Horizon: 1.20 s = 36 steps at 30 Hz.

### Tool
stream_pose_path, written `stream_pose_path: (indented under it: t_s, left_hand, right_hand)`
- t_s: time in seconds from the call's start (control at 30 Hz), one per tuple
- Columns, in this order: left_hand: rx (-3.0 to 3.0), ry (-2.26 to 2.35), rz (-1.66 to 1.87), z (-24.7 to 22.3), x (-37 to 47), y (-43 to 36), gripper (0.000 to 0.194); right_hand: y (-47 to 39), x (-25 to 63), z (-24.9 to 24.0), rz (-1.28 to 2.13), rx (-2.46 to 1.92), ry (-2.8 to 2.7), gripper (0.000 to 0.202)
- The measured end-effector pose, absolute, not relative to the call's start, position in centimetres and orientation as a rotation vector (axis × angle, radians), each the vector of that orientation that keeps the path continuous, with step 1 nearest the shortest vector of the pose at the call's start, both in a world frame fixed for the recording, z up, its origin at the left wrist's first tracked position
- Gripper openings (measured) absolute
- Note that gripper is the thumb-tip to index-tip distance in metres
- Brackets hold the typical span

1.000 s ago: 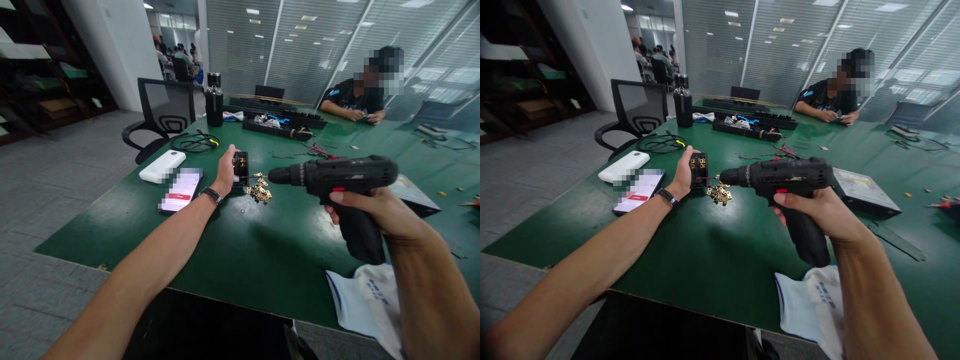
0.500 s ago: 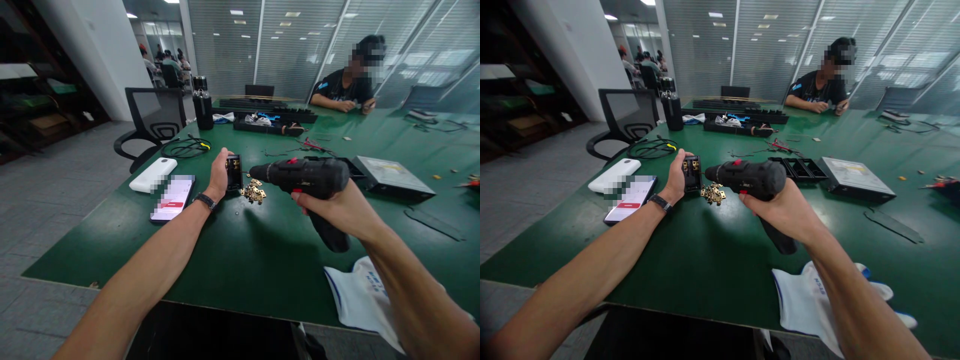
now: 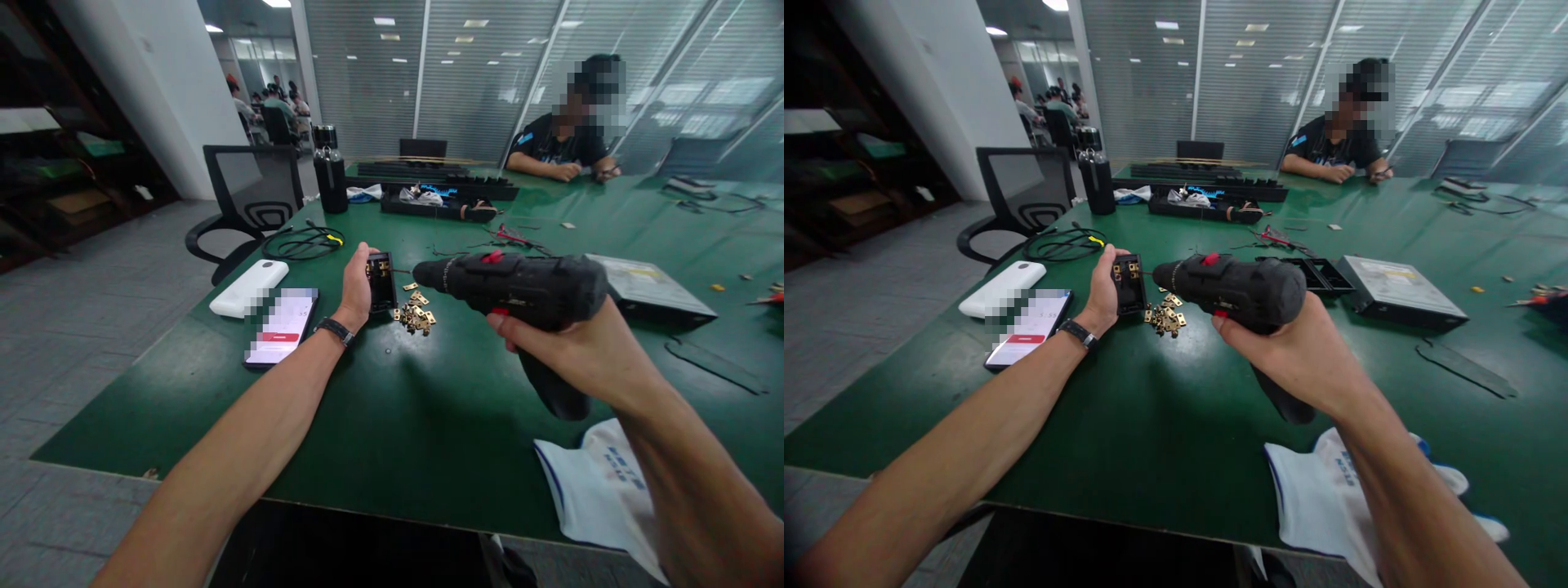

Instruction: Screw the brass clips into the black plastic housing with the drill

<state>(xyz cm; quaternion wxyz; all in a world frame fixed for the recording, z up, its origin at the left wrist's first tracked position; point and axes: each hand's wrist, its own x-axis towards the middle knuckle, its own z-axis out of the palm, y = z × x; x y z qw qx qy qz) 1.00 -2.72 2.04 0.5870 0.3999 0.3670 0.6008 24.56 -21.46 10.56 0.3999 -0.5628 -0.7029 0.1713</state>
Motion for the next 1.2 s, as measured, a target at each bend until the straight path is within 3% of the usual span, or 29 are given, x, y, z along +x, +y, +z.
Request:
stream_pose_path:
  t_s: [0.53,0.9,1.07,1.2]
  left_hand:
    - [1.109,0.809,1.516,1.1,1.2,-2.1,0.050]
    - [1.085,0.803,1.506,1.1,1.3,-2.1,0.051]
    - [1.052,0.831,1.515,1.2,1.4,-2.1,0.052]
    - [0.977,0.820,1.520,1.3,1.5,-2.1,0.053]
  right_hand:
    - [-21.6,22.6,9.3,0.318,-1.536,-1.767,0.038]
    - [-21.6,21.3,8.8,0.293,-1.534,-1.794,0.023]
    - [-21.7,21.3,8.1,0.169,-1.466,-1.934,0.059]
    - [-21.7,21.0,7.6,0.140,-1.470,-1.915,0.060]
